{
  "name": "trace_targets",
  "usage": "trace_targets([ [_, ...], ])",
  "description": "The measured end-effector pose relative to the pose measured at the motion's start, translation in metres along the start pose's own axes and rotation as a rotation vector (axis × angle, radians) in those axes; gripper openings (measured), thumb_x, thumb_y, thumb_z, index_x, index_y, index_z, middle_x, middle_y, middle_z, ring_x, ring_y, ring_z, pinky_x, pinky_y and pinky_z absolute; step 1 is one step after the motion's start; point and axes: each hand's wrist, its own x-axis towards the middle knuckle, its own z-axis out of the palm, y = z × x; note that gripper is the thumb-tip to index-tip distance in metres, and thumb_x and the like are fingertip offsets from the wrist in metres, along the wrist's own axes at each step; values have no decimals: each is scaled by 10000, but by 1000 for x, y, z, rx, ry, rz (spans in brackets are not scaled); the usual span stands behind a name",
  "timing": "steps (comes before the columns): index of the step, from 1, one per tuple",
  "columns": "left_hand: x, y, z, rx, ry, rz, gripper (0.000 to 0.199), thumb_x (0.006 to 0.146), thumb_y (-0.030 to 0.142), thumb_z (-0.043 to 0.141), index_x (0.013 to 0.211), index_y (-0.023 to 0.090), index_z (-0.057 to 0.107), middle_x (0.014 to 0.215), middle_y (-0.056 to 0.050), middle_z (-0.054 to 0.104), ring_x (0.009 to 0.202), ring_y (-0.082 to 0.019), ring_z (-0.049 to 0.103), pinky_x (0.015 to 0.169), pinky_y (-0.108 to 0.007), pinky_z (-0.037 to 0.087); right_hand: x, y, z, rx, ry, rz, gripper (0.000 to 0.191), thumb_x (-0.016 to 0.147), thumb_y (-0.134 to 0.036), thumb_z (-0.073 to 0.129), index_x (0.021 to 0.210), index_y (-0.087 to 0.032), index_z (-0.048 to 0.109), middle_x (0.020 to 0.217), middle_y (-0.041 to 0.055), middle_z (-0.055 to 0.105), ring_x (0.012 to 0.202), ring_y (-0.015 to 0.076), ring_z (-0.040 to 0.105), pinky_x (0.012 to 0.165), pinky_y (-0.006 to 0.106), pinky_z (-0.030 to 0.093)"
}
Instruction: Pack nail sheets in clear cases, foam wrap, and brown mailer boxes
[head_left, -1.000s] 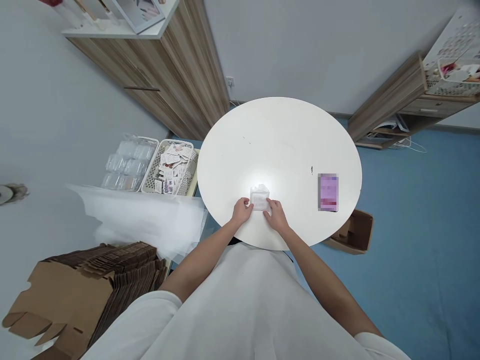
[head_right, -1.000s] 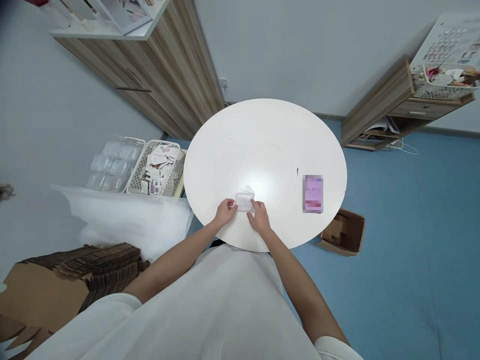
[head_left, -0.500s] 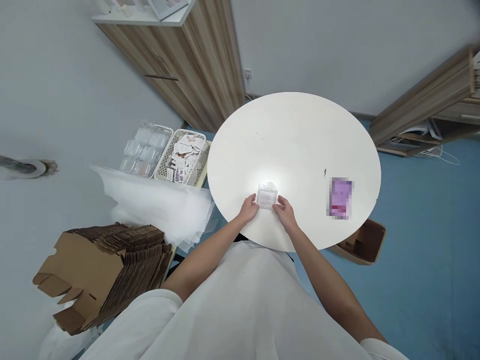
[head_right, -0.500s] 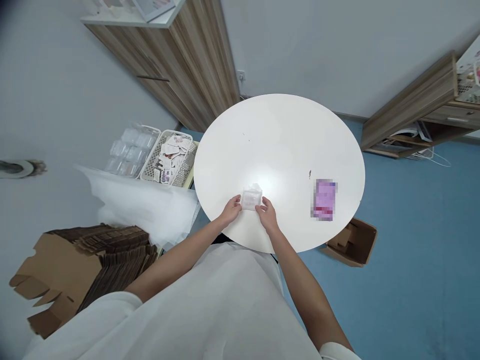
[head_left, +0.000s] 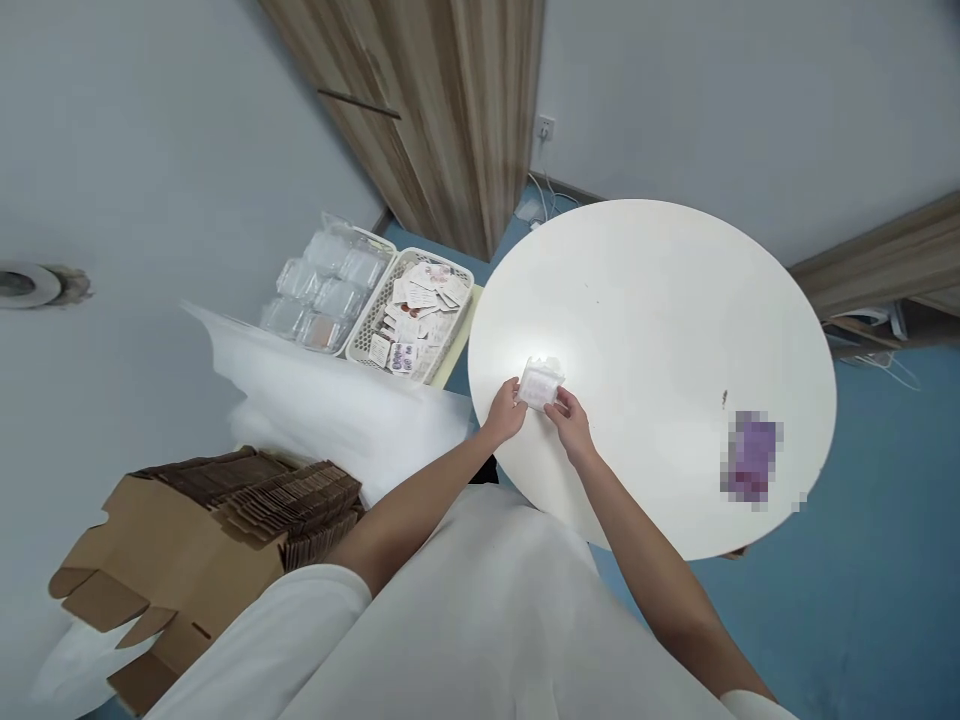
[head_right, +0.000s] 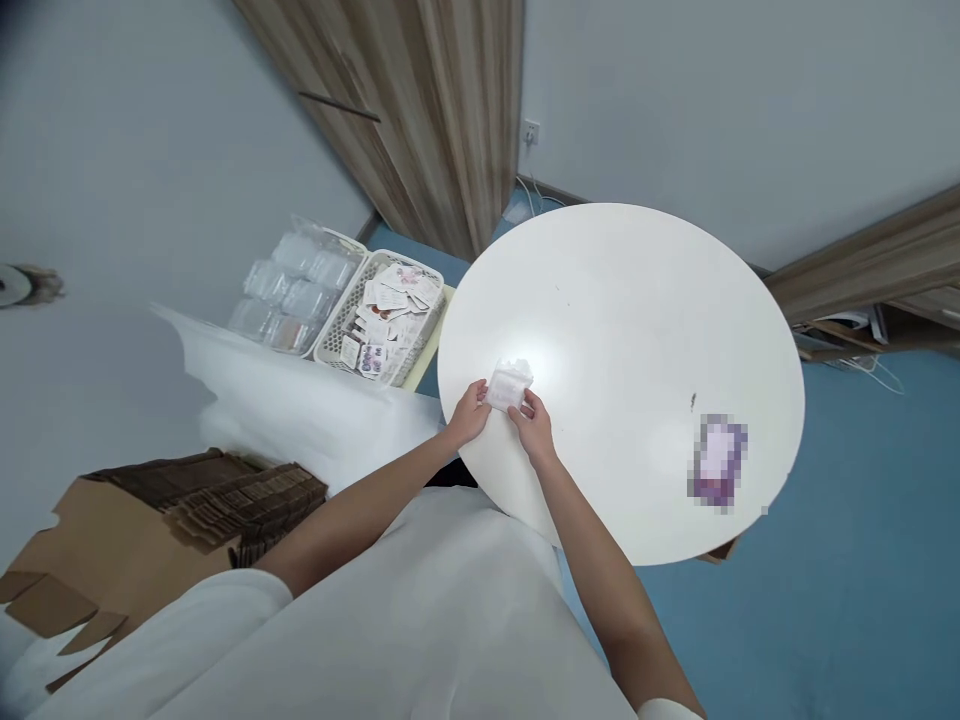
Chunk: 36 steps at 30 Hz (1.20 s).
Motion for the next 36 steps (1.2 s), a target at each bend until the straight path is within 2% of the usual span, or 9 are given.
trace_targets([
  [3,27,-5,-37,-4,68,63,494,710,114,458,1202,154,435,1198,-106,508,1104,-206,474,912,-353,395,26,-17,39,10,-29,-18,577,687,-363,599,1225,-236,433,1293,66,456,1125,212,474,936,374,394],
  [6,52,-8,-65,28,108,93,468,699,113,451,1165,145,481,1206,-103,503,1120,-204,466,930,-344,390,47,-30,69,32,-39,-35,585,689,-360,593,1234,-227,428,1302,65,448,1147,214,455,943,374,388],
  [9,69,-8,-80,43,115,116,458,700,115,444,1152,157,502,1224,-89,490,1139,-197,454,948,-333,382,60,-41,87,48,-45,-52,593,692,-359,583,1246,-223,419,1318,58,432,1152,209,449,953,371,380],
  [13,75,-5,-85,49,126,129,477,695,109,451,1168,159,493,1235,-90,483,1161,-205,432,965,-348,368,64,-50,95,54,-40,-66,601,698,-343,568,1262,-213,404,1310,60,440,1136,206,459,953,368,380],
  [19,72,-8,-84,-3,89,145,491,698,115,459,1183,187,481,1293,-78,427,1208,-209,383,981,-352,349,65,-45,93,26,-27,-70,599,691,-364,578,1255,-243,414,1304,41,444,1150,211,438,970,387,360],
  [25,69,-11,-82,-42,128,115,547,686,105,474,1223,203,435,1354,-73,349,1247,-206,335,1010,-355,315,57,-36,83,19,8,-36,624,692,-379,587,1274,-275,387,1361,29,374,1197,213,390,991,382,342],
  [30,53,-13,-77,-27,182,88,569,700,129,481,1258,198,387,1360,-71,333,1256,-199,318,1021,-327,303,39,-26,63,14,-27,-13,641,694,-396,593,1285,-312,360,1388,12,336,1237,216,351,1004,391,329],
  [36,26,-16,-64,26,229,29,574,711,162,502,1269,179,368,1346,-97,352,1239,-211,346,1018,-340,308,11,-14,29,15,-94,12,636,697,-415,592,1280,-318,357,1402,26,315,1246,209,351,983,397,350],
])
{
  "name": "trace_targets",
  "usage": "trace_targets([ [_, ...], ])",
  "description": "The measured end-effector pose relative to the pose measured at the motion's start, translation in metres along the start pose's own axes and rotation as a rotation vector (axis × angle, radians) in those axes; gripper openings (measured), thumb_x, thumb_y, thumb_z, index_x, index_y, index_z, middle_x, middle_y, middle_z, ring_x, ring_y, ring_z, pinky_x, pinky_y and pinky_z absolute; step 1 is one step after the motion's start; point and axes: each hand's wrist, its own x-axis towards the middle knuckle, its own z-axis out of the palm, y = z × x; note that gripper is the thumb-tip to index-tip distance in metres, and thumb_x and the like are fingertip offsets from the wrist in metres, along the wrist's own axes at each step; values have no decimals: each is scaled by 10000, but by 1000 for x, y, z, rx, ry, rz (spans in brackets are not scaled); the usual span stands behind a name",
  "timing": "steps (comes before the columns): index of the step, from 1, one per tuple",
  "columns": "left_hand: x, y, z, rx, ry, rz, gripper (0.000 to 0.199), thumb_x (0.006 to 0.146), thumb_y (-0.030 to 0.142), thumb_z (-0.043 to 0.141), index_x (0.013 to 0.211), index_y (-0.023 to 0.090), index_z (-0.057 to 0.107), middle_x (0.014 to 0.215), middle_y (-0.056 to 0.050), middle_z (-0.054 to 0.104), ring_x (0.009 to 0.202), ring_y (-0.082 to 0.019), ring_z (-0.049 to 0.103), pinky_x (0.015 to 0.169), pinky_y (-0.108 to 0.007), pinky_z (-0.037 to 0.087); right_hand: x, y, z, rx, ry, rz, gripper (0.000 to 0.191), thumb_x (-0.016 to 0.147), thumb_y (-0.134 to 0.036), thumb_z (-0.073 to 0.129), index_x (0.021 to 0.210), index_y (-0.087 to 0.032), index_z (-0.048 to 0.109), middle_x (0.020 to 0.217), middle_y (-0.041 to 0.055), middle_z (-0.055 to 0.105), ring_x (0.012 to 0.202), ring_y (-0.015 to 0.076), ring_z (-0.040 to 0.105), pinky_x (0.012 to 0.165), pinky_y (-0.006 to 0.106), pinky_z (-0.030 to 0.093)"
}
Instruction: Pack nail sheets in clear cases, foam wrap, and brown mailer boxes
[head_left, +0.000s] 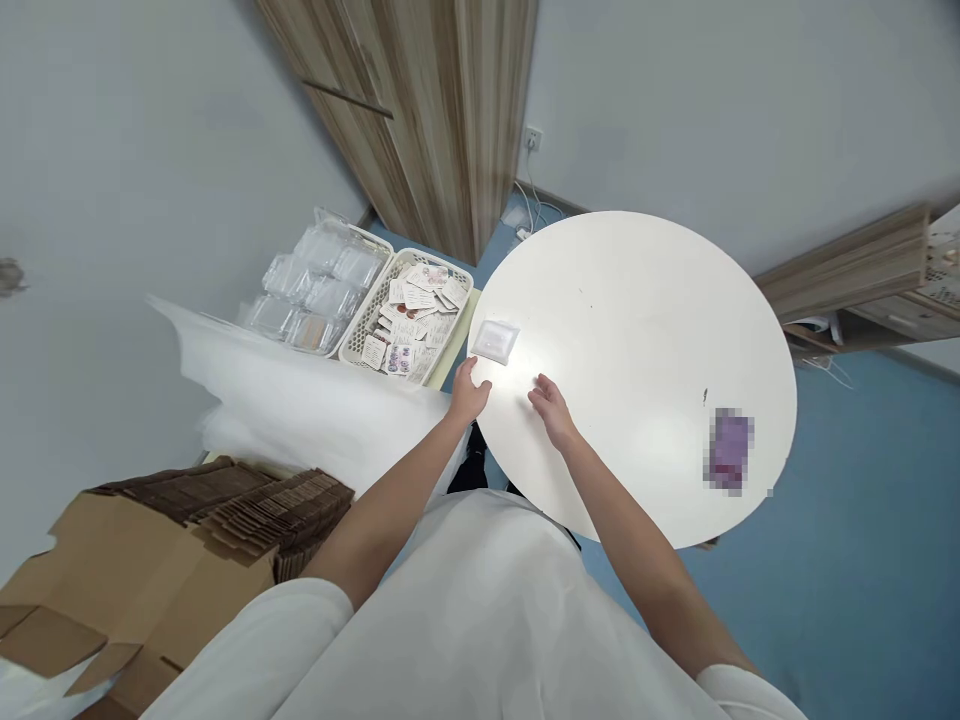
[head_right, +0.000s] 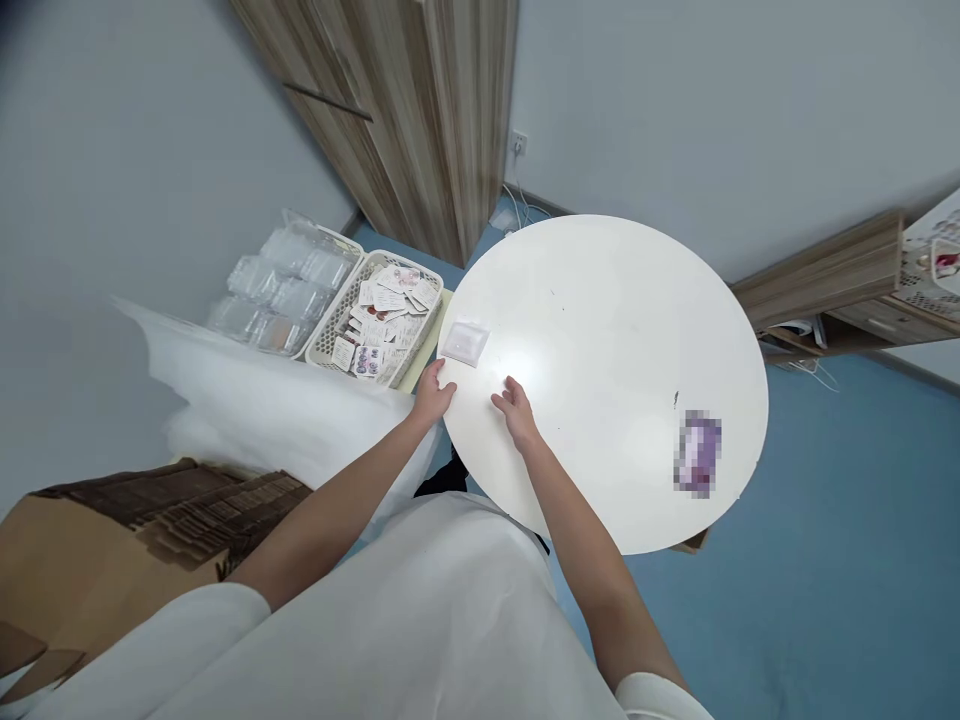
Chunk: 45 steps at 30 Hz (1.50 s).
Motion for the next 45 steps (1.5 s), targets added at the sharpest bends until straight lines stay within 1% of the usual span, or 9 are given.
trace_targets([
  [5,-40,4,9,-15,-41,-46,518,743,188,500,1249,174,390,1296,-122,426,1171,-214,441,931,-348,402,-34,16,-34,-13,-84,9,588,697,-382,588,1246,-294,398,1324,74,426,1096,200,514,858,369,441],
  [9,-79,2,17,-66,-180,-72,406,751,198,516,1150,130,478,1151,-131,551,983,-180,577,850,-326,465,-63,33,-54,-58,-128,12,473,690,-378,582,1120,-197,506,981,80,640,812,176,625,764,348,467],
  [12,-111,-1,17,-31,-244,-53,394,742,243,549,1117,130,508,1081,-127,589,893,-179,610,791,-326,496,-76,43,-57,-84,-188,-13,392,687,-371,584,1016,-161,550,671,20,634,677,161,614,735,339,465],
  [15,-144,1,4,38,-214,7,392,743,263,541,1120,157,525,1056,-107,609,858,-190,618,772,-345,501,-80,46,-45,-142,-288,-61,369,680,-377,589,977,-159,565,637,3,609,639,148,592,712,330,464],
  [25,-240,11,-121,215,276,169,325,794,317,453,1089,231,559,1052,-47,611,948,-197,576,745,-308,493,-91,19,80,-467,-689,-332,363,704,-416,545,997,-200,561,752,17,601,680,159,558,637,313,463],
  [28,-264,-5,-170,317,469,146,339,798,335,450,1106,234,547,1079,-53,593,1007,-207,540,856,-335,442,-109,6,127,-584,-776,-470,353,721,-398,538,1014,-203,565,818,29,606,714,155,555,678,315,461],
  [32,-293,-45,-233,506,639,-85,437,787,421,456,1175,223,495,1198,-91,518,1141,-281,430,957,-432,329,-139,-5,200,-807,-794,-777,375,737,-366,537,1083,-222,545,948,53,582,743,161,543,716,332,453],
  [38,-323,-115,-288,677,665,-310,568,813,510,355,1261,163,403,1338,-152,377,1305,-307,179,1027,-485,161,-177,3,295,-1189,-674,-1188,435,765,-217,496,1197,-177,456,1032,131,527,950,258,502,809,379,401],
  [45,-338,-155,-301,488,536,-475,755,792,621,254,1367,133,212,1431,-200,163,1314,-355,122,981,-587,135,-181,17,339,-1521,-456,-1102,219,747,-104,473,955,-145,528,873,178,597,856,289,561,706,370,395],
])
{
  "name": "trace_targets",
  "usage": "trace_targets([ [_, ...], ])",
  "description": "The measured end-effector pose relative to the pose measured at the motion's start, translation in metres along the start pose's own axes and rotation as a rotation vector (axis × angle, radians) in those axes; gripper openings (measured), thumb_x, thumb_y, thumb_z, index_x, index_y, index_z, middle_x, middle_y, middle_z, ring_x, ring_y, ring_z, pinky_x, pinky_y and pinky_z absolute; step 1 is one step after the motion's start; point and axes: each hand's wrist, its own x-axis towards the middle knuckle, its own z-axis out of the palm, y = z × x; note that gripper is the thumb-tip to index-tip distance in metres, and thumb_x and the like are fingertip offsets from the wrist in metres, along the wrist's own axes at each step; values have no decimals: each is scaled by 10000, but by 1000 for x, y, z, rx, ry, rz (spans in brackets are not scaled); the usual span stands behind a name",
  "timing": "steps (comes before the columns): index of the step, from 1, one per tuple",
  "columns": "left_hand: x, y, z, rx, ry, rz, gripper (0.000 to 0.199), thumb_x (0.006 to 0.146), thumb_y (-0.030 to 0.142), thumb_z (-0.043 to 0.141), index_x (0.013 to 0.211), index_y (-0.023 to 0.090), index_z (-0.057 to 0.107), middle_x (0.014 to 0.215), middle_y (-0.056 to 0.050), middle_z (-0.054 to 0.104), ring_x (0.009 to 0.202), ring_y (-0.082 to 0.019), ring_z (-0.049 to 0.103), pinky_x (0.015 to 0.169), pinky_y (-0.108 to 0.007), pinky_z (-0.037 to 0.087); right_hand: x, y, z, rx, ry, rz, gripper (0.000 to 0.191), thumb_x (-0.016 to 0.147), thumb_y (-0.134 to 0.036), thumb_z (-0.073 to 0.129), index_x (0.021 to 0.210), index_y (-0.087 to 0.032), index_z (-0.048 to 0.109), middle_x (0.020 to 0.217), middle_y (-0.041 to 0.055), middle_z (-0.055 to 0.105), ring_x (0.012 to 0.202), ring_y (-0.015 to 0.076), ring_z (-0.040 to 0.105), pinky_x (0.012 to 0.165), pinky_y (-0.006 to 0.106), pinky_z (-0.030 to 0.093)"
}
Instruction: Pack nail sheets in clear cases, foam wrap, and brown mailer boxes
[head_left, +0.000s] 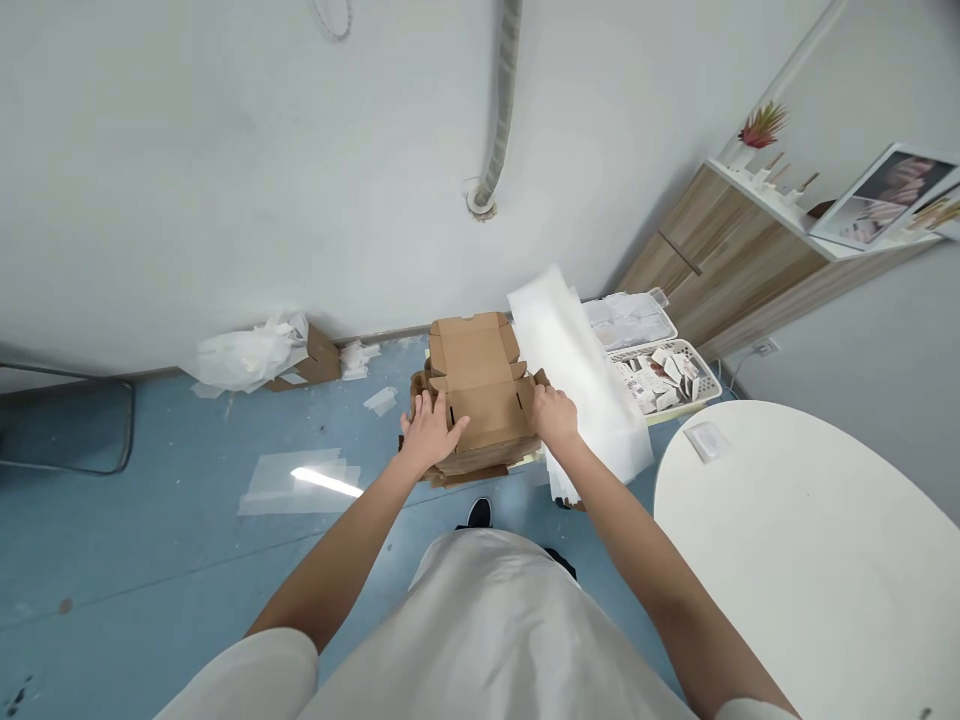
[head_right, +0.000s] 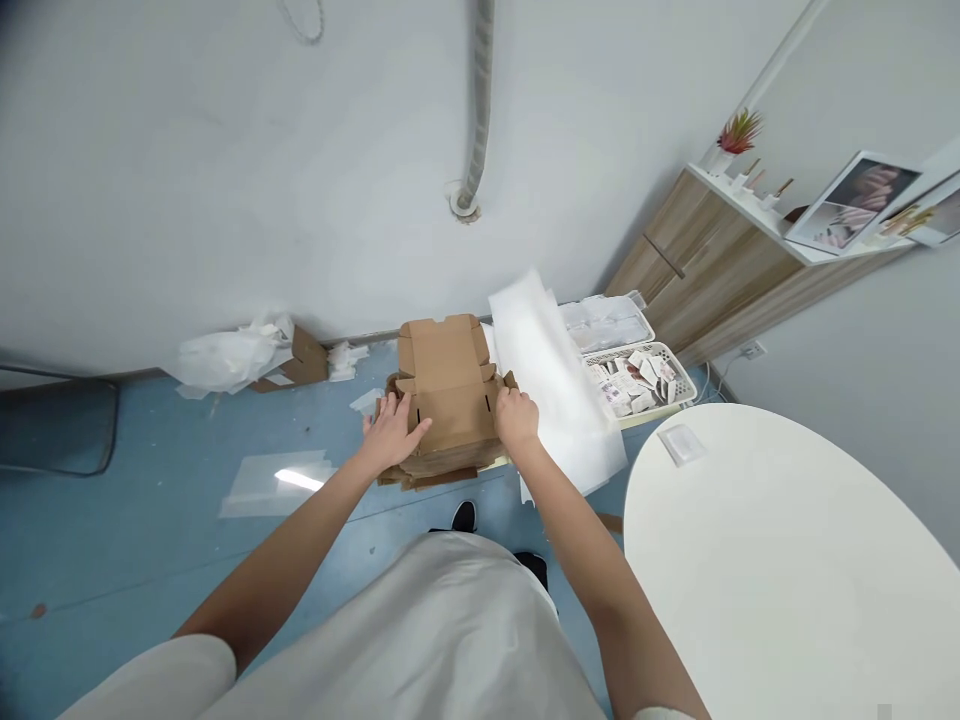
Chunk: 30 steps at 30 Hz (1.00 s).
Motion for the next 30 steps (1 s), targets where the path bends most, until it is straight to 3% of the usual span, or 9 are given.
trace_targets([
  [3,-1,2,-2,-13,20,17,802,751,661,317,1364,153,224,1429,-196,172,1301,-383,143,968,-631,40,4,7,-6,69,-7,110,189,795,-176,406,961,-157,494,765,141,610,758,277,580,669,372,395],
  [8,-10,26,-6,-26,89,190,868,634,686,490,1321,178,336,1415,-186,225,1303,-397,111,953,-636,-82,5,19,-25,499,29,223,197,819,-327,341,925,-213,460,755,61,610,723,230,571,656,342,419],
  [12,-17,45,-5,-78,58,376,651,705,591,504,1242,226,453,1356,-128,373,1270,-344,259,990,-578,-123,3,21,-33,843,98,292,179,786,-366,401,883,-223,449,798,32,599,731,196,575,641,325,460],
  [17,-13,43,-9,-151,-69,466,406,829,466,374,1134,262,546,1303,-66,459,1196,-276,401,1033,-551,6,-5,22,-37,1181,21,339,171,757,-339,469,875,-223,425,811,16,590,665,163,577,602,339,505],
  [23,-7,36,-14,-81,-63,591,465,807,494,410,1179,234,508,1251,-64,510,1162,-249,435,1040,-461,160,-9,26,-27,1279,32,397,160,766,-334,489,856,-218,427,790,1,582,662,142,570,588,329,523],
  [27,-4,37,-12,13,-59,653,369,870,404,332,1106,213,540,1155,-62,576,1059,-217,515,929,-374,329,-9,29,-21,1232,37,339,190,796,-348,439,922,-207,428,865,33,597,720,157,580,600,339,518],
  [30,-2,37,-7,139,-61,653,305,892,290,295,992,191,565,944,-64,649,866,-202,594,807,-348,384,-21,26,-18,952,227,277,280,806,-350,423,1037,-191,416,1002,93,576,850,198,571,691,387,489],
])
